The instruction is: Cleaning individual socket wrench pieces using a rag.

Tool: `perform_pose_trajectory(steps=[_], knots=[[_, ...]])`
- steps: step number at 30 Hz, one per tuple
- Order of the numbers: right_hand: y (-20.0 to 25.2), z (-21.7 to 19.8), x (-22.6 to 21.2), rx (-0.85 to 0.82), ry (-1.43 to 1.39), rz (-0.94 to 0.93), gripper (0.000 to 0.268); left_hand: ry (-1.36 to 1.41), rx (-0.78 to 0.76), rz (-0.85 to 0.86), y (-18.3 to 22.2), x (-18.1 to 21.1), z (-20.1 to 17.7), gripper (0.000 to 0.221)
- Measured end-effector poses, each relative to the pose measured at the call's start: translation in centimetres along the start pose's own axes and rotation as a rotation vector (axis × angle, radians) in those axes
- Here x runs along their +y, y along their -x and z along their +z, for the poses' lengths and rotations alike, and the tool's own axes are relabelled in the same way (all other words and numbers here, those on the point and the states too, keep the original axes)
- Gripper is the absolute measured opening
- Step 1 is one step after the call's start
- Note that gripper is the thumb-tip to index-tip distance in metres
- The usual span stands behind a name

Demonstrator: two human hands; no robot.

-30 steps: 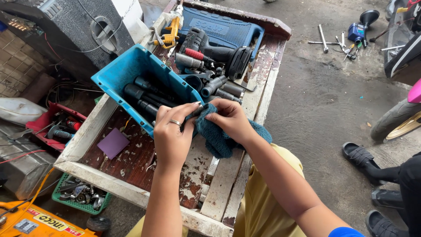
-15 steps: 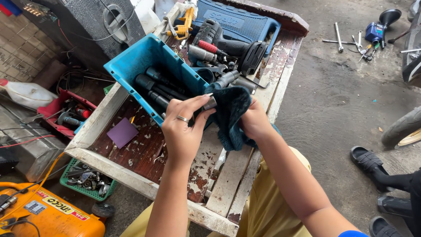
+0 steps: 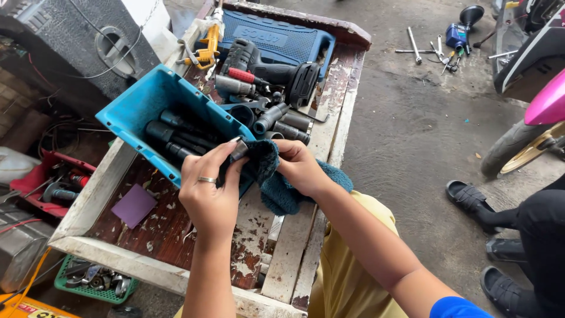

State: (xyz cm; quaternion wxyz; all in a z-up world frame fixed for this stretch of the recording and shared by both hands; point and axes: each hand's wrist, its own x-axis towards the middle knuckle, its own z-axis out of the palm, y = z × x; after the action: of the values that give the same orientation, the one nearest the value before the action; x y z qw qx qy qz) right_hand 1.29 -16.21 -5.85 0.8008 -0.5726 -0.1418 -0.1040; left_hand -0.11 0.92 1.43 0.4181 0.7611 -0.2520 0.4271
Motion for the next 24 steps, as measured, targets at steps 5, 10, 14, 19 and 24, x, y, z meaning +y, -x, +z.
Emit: perform_pose_trajectory(steps=[5, 10, 14, 19, 24], knots=[[-0.2, -0.2, 0.1, 0.034, -0.024, 0.010, 0.009, 0.040, -0.034, -0.010, 0.1, 0.3, 0.3, 0.026], [-0.2, 0.1, 0.2, 0.095, -0.081, 0.061, 0.010, 0.048, -0.039, -0.032, 0.7, 0.0, 0.6, 0.035], [-0.9, -0.3, 0.4, 0.195, -0.140, 0.158, 0.016, 0.077, -0.029, -0.065, 0.3, 0.2, 0.6, 0.042], [-0.5, 0.0, 0.0, 0.202, -0.130, 0.187, 0.016, 0.080, -0.050, -0.107, 0.5, 0.4, 0.6, 0.044], [-0.7, 1.1, -2.0, 0.059, -0.105, 0.228, 0.016, 0.091, -0.128, -0.106, 0.5, 0.1, 0.4, 0.046]])
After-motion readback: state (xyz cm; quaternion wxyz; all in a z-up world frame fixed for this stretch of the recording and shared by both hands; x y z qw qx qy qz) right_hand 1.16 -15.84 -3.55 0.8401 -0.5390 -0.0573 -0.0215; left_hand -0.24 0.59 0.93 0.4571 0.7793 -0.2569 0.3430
